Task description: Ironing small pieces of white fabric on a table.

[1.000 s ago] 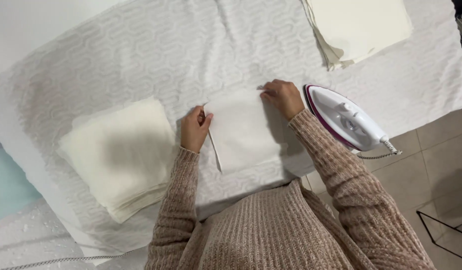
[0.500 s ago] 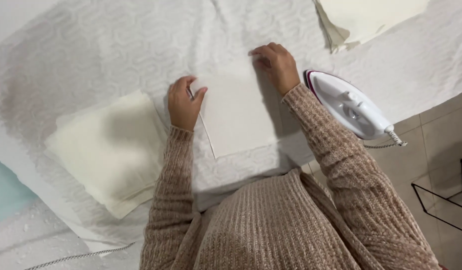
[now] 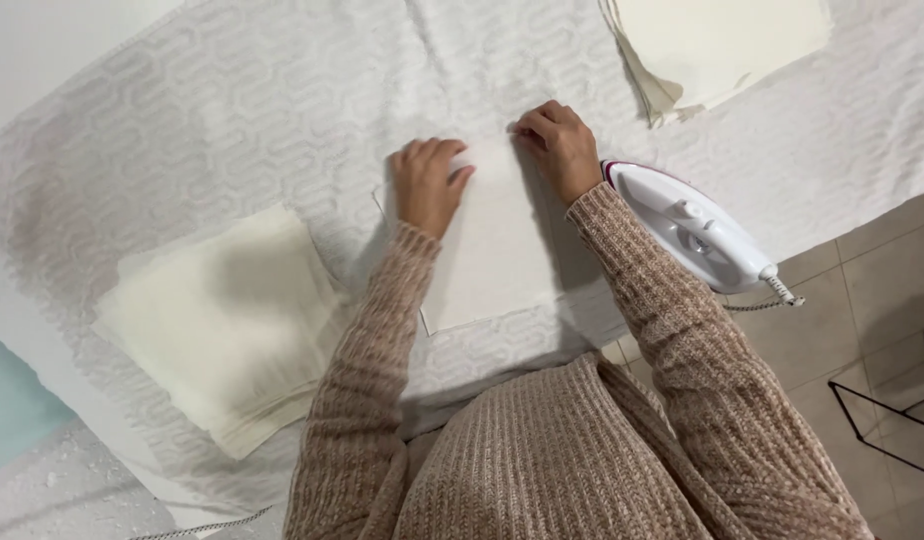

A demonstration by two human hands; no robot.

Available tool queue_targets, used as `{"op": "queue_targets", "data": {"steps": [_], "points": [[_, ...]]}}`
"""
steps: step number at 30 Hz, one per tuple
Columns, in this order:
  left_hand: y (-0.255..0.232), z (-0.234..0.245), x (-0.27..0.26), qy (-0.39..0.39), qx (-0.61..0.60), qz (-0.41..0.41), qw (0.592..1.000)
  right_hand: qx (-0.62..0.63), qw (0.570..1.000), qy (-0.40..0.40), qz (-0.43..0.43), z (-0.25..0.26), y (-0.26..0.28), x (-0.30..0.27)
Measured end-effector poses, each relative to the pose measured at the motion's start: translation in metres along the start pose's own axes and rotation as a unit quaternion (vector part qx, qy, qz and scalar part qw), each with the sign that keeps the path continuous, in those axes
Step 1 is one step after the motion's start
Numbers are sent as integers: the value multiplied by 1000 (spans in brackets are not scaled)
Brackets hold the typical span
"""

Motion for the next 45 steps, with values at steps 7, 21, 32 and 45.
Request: {"op": "queue_targets", "data": {"steps": [7, 21, 32, 45], "points": [[6, -31, 13, 2, -118, -58, 991, -47, 998, 44, -24, -21, -31, -16], [95, 49, -32, -58, -214, 5, 975, -45, 999, 25, -9, -30, -38, -22], [98, 43, -44, -142, -171, -44, 974, -95, 991, -11, 95, -13, -22, -31], [-51, 4, -53, -68, -2, -198, 978, -84, 991, -27, 104, -12, -16, -31]]}}
Point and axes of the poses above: each hand's wrist, its own x-axis towards the middle knuckle, its own z-axis out of the back of the hand, y = z × x, the point moved 2 cm from there along x, towards the middle knuckle, and after that the axes turned 10 degrees about z, right-handed, at the moved point
